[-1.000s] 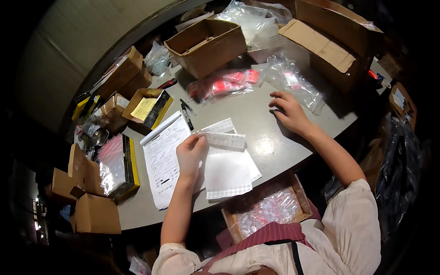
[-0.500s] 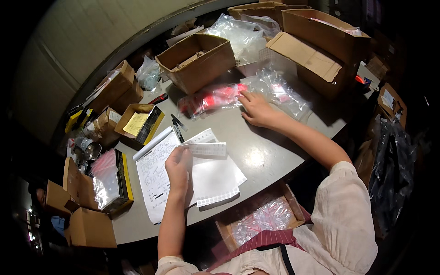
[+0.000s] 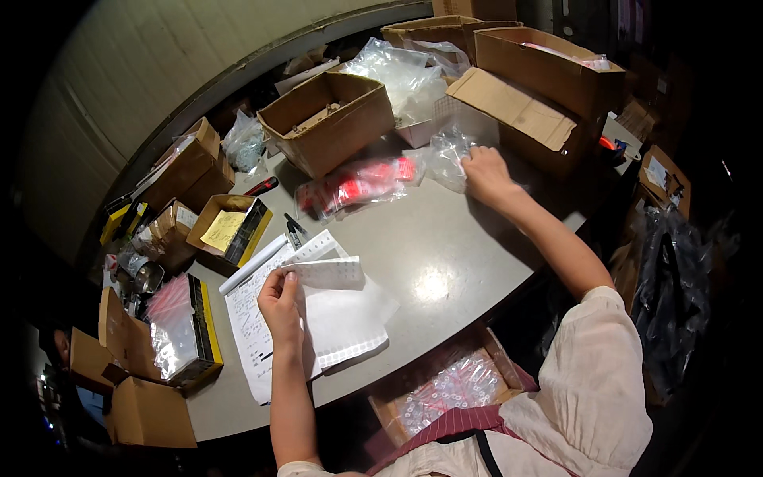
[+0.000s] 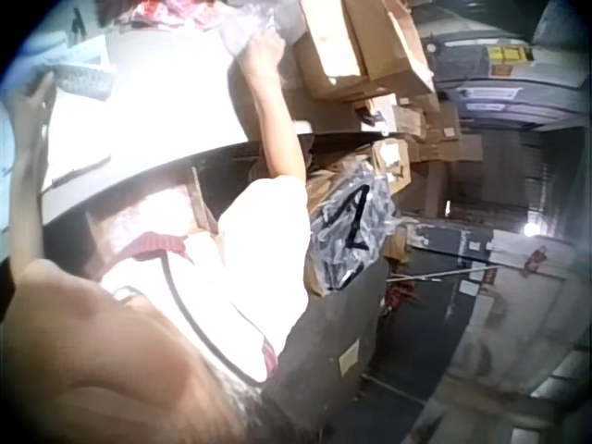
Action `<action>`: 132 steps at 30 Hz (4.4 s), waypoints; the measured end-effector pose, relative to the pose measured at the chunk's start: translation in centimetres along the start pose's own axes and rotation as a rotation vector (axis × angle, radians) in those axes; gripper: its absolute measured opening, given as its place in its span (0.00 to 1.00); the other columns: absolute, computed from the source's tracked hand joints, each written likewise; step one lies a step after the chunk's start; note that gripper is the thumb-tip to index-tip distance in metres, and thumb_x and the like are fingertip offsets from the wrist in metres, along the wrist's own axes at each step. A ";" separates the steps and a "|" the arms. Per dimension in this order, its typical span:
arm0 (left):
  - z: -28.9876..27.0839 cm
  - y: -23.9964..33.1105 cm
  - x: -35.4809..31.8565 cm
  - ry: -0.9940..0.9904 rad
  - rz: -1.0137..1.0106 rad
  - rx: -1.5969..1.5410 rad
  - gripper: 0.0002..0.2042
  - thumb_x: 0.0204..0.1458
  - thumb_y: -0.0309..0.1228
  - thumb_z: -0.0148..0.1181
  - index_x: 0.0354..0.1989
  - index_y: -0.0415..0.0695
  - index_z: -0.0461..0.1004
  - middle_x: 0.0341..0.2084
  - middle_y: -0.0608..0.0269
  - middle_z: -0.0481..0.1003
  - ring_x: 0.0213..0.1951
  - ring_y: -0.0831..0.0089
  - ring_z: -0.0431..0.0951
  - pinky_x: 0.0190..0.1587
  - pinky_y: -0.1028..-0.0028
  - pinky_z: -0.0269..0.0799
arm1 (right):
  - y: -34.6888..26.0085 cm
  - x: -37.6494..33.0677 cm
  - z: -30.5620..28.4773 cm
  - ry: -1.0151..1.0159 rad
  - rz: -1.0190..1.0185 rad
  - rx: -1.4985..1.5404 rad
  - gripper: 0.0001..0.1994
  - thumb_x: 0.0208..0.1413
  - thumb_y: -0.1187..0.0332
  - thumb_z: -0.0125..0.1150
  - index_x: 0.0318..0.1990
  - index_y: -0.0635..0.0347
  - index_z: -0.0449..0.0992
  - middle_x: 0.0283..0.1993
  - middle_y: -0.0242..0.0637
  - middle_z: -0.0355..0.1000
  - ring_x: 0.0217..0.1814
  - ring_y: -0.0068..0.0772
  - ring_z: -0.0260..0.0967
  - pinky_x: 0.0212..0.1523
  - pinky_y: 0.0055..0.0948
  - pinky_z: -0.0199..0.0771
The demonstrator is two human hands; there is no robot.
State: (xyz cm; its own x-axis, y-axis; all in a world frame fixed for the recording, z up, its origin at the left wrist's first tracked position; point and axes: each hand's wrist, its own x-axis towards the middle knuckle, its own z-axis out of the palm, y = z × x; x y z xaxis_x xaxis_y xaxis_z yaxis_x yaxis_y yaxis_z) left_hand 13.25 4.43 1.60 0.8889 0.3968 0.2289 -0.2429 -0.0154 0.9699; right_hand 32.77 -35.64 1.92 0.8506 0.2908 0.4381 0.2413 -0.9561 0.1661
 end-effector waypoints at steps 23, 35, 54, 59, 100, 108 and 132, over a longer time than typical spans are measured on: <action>-6.6 -3.3 3.9 0.163 0.010 0.276 0.15 0.57 0.22 0.56 0.51 0.35 0.81 0.49 0.45 0.81 0.48 0.61 0.82 0.54 0.68 0.74 | 3.7 4.2 4.7 -0.391 0.015 -0.216 0.14 0.67 0.62 0.51 0.46 0.53 0.84 0.49 0.45 0.82 0.52 0.47 0.81 0.52 0.47 0.78; -1.5 3.6 0.1 0.235 0.208 0.511 0.15 0.60 0.23 0.57 0.55 0.36 0.76 0.65 0.50 0.66 0.67 0.55 0.65 0.67 0.57 0.63 | -7.9 0.1 -3.9 -0.653 -0.035 1.604 0.22 0.63 0.69 0.62 0.64 0.62 0.71 0.57 0.34 0.74 0.59 0.29 0.71 0.63 0.31 0.69; 1.4 1.6 -1.6 -0.260 -0.225 0.066 0.17 0.55 0.29 0.69 0.51 0.33 0.78 0.34 0.60 0.81 0.33 0.78 0.79 0.34 0.77 0.73 | -16.3 -0.4 -5.4 -0.691 -0.205 1.906 0.09 0.63 0.66 0.67 0.40 0.64 0.77 0.29 0.29 0.74 0.31 0.18 0.72 0.33 0.22 0.70; 1.1 1.1 -0.9 -0.178 -0.208 -0.048 0.20 0.58 0.27 0.65 0.58 0.33 0.70 0.32 0.58 0.79 0.32 0.75 0.79 0.35 0.76 0.76 | -16.9 -1.1 -5.7 0.004 -0.477 1.380 0.15 0.58 0.69 0.68 0.50 0.64 0.74 0.48 0.46 0.73 0.50 0.40 0.73 0.52 0.35 0.74; 2.6 0.7 -2.4 -0.342 0.002 0.043 0.08 0.57 0.30 0.67 0.35 0.36 0.81 0.26 0.64 0.81 0.29 0.81 0.76 0.34 0.76 0.73 | -16.0 -2.6 -8.8 -1.124 -0.298 1.696 0.08 0.51 0.74 0.72 0.35 0.68 0.79 0.29 0.35 0.79 0.29 0.26 0.77 0.33 0.25 0.78; 2.7 1.3 -2.3 0.006 0.259 0.379 0.08 0.59 0.31 0.64 0.34 0.37 0.78 0.26 0.56 0.82 0.29 0.69 0.83 0.34 0.71 0.77 | -16.1 -2.5 -8.1 -1.109 -0.187 1.813 0.12 0.54 0.69 0.72 0.28 0.61 0.72 0.22 0.34 0.73 0.16 0.25 0.70 0.13 0.22 0.64; 4.6 0.4 -3.7 -0.303 -0.090 -0.214 0.07 0.60 0.25 0.57 0.30 0.38 0.75 0.24 0.65 0.78 0.27 0.82 0.76 0.33 0.79 0.74 | -17.4 -3.6 -6.3 -0.571 0.014 1.845 0.11 0.57 0.64 0.60 0.25 0.57 0.71 0.19 0.24 0.64 0.15 0.13 0.54 0.14 0.20 0.49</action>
State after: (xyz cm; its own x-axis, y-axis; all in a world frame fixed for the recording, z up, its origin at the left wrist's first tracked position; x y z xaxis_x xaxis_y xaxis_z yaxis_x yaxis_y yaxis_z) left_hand 11.66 -1.26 1.48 0.9770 0.0982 0.1890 -0.2061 0.2121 0.9553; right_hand 22.53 -19.87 3.00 0.7932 0.6049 0.0709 0.0287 0.0792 -0.9964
